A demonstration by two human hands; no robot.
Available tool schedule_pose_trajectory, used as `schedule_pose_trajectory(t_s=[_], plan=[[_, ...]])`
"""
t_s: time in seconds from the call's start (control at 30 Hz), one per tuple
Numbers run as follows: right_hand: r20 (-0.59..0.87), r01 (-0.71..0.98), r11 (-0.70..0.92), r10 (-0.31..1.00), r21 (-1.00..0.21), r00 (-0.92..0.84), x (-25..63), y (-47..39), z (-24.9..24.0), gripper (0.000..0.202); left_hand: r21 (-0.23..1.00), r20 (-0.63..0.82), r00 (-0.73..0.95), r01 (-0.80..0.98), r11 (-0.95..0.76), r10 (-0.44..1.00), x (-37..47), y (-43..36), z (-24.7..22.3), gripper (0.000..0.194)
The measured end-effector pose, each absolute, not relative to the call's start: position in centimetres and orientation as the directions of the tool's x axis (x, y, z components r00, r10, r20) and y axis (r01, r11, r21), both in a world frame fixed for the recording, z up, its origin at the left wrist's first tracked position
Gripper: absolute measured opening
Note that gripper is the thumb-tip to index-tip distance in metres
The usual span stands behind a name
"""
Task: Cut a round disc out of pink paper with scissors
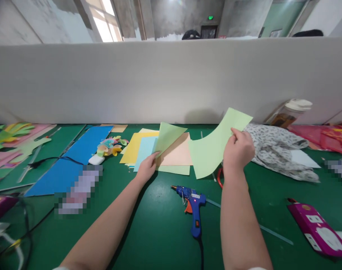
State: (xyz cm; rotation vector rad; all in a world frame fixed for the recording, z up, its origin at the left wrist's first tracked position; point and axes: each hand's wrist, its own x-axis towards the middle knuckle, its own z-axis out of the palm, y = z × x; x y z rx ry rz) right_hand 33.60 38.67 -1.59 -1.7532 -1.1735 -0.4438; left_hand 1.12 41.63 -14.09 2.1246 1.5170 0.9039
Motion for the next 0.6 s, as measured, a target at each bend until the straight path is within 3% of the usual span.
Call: schedule_pose_trajectory(t_s=[0.1,0.37,0.6], plan=[[0.750,0.843,-0.113,0.405,-0.526,0.522,33.3,38.3,-0.7,0.044,0.608,0.266,0.270,0.698,-0.378,0.926,1.5,41.4,-13.7,0.038],[0.840,0.870,0.017,0.271,-0.493,0.470,32.3,38.1,-0.2,0.041,0.634,0.233,0.270,0.686,-0.356,0.934,1.7,41.5,-13.1,0.033],[0.823,0.856,0.071,0.324,-0.513,0.466,32.3,38.2,-0.2,0.040,0.715,0.171,0.066,0.678,-0.170,0.983,0.9,41.7,-13.2,0.033]])
